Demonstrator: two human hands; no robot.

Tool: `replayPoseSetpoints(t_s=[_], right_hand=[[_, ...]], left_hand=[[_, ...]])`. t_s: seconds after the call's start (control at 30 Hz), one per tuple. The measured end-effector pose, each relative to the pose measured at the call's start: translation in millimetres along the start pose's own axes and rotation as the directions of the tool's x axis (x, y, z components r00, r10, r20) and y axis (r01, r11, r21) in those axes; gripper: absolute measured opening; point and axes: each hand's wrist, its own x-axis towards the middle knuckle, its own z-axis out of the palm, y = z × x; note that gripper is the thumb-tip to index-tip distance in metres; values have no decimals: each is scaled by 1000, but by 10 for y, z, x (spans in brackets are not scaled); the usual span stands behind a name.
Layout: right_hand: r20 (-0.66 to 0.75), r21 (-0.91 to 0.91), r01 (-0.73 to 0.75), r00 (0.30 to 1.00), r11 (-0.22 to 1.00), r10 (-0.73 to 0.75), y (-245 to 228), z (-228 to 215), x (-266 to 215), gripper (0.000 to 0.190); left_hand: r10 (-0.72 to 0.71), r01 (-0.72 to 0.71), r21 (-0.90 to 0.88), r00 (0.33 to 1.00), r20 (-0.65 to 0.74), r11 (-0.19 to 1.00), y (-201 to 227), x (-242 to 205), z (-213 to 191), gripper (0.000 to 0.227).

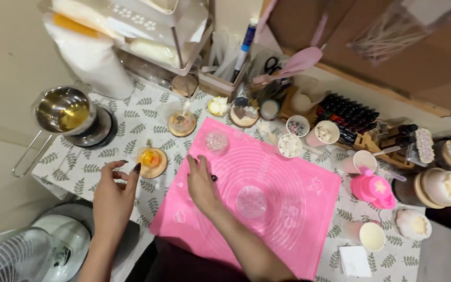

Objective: The recorder is selecting and mixing fragrance oils into a beaker to prepare a scented candle mixture.

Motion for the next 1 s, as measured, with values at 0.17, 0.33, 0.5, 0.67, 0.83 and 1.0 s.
replayPoseSetpoints(t_s=[0.17,0.33,0.5,0.67,0.83,1.0], right_hand=[[125,-19,-127,984,992,129,254,295,208,36],[293,420,-436,895,796,335,36,174,320,26],[380,911,-411,859,20,342,-812,-356,262,30],[274,951,-301,925,66,265,-603,68,64,28],[131,965,-187,951,184,280,-1318,-31,156,32],[185,942,-246,948,227,259,-1643,0,122,24]], left_hand=[[-13,14,-17,998,58,1000,-442,110,-43,39],[-49,179,-594,972,229,785,-914,425,67,62],[289,756,-604,654,699,-250,-593,617,-135,95],[592,884,-284,460,661,-370,-601,832,-104,100],[450,934,-254,346,824,-253,-578,1020,-359,100],[472,948,-221,307,826,-230,-726,1134,-547,96]])
